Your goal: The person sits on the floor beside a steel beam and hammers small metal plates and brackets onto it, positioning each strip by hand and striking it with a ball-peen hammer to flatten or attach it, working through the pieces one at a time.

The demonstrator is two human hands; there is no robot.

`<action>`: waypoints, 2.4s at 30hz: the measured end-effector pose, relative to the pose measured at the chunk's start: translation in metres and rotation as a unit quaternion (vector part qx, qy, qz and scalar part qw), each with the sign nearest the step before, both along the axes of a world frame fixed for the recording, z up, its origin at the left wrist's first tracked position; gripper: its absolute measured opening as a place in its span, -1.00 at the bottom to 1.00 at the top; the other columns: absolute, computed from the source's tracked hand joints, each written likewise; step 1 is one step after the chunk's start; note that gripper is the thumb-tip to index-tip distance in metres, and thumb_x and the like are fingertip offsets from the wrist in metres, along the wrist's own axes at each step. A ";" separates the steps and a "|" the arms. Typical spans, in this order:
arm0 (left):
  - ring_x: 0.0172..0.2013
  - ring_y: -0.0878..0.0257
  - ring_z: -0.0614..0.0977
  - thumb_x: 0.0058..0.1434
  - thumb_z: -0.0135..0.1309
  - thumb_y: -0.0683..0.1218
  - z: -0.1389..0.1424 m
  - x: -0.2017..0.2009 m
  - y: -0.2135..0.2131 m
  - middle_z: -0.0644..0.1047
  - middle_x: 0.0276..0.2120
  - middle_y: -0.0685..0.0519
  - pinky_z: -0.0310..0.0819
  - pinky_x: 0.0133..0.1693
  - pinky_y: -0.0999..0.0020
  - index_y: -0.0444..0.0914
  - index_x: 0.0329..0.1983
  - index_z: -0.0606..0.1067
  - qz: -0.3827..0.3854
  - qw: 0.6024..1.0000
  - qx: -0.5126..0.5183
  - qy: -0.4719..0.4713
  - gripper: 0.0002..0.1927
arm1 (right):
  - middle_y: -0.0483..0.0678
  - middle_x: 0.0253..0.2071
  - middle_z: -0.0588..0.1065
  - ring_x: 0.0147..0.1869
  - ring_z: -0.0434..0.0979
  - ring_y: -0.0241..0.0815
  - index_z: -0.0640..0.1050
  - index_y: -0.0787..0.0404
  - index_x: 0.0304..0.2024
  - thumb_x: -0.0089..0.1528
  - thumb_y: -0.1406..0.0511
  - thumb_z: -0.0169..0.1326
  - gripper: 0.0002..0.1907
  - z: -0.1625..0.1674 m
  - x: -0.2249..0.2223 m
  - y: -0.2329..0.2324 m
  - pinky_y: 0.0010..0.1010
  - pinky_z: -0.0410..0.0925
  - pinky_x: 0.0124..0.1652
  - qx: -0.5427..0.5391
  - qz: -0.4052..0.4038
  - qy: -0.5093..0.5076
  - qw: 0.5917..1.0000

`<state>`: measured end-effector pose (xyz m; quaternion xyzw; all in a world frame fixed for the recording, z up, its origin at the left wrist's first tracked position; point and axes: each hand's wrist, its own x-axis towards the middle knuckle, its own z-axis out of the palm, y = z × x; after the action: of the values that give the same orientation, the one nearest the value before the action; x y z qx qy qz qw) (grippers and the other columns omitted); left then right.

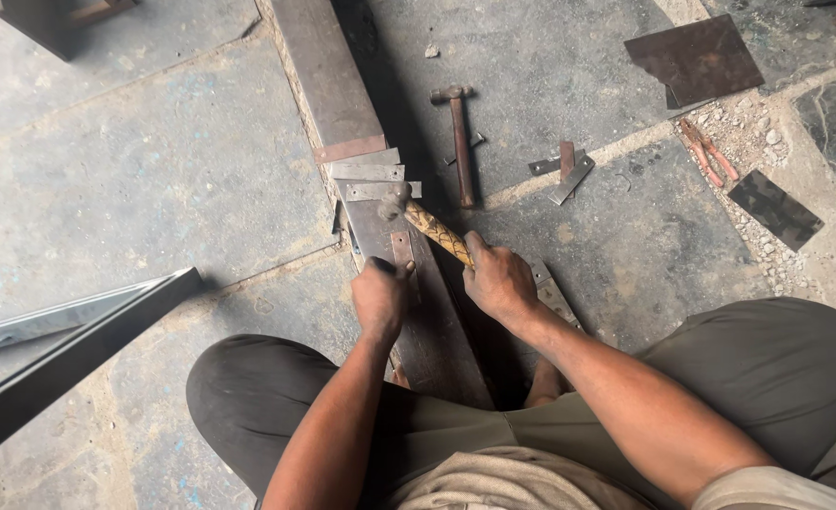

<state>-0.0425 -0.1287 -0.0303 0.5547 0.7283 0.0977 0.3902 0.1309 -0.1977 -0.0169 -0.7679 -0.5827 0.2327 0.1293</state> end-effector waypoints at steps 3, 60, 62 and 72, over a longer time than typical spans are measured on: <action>-0.12 -0.14 0.70 0.07 0.39 0.16 -0.002 -0.005 0.008 0.64 -0.19 -0.27 0.58 -0.05 0.07 -0.37 -0.10 0.60 0.002 0.997 -0.026 0.067 -0.45 | 0.11 -0.51 0.53 -0.50 0.63 0.01 0.37 0.34 -0.05 0.18 0.43 0.16 -0.67 -0.002 0.001 -0.006 -0.20 0.52 -0.53 0.118 0.037 0.012 0.992; 0.12 -0.12 0.52 0.12 0.14 -0.21 -0.031 -0.013 0.062 0.54 0.09 -0.04 0.45 0.10 0.08 -0.17 0.02 0.59 -0.265 0.928 0.259 0.024 -0.64 | -0.05 -0.34 0.61 -0.50 0.57 -0.17 0.63 0.16 -0.02 -0.08 0.28 0.33 -0.47 -0.030 0.057 -0.057 -0.24 0.47 -0.51 0.043 0.139 -0.146 0.978; 0.13 -0.15 0.50 0.08 0.14 -0.25 -0.034 -0.012 0.062 0.53 0.12 -0.08 0.44 0.09 0.07 -0.17 0.05 0.59 -0.264 0.918 0.292 0.042 -0.58 | -0.06 -0.42 0.62 -0.46 0.60 -0.18 0.64 0.09 -0.04 0.02 0.26 0.32 -0.57 -0.033 0.054 -0.059 -0.26 0.49 -0.35 0.009 0.095 -0.111 0.989; -0.21 -0.14 0.68 0.06 0.36 -0.02 -0.022 0.001 0.053 0.65 -0.26 -0.17 0.55 -0.12 0.04 -0.25 -0.26 0.66 -0.133 0.978 0.159 0.006 -0.75 | -0.07 -0.68 0.49 -0.61 0.56 -0.19 0.62 0.25 -0.30 0.16 0.25 0.30 -0.80 -0.010 0.067 -0.054 -0.31 0.48 -0.43 0.059 -0.068 0.034 0.995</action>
<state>-0.0419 -0.0758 -0.0522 0.7020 0.6256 0.1560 0.3025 0.1975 -0.2516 -0.0269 -0.7886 -0.5368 0.2144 0.2097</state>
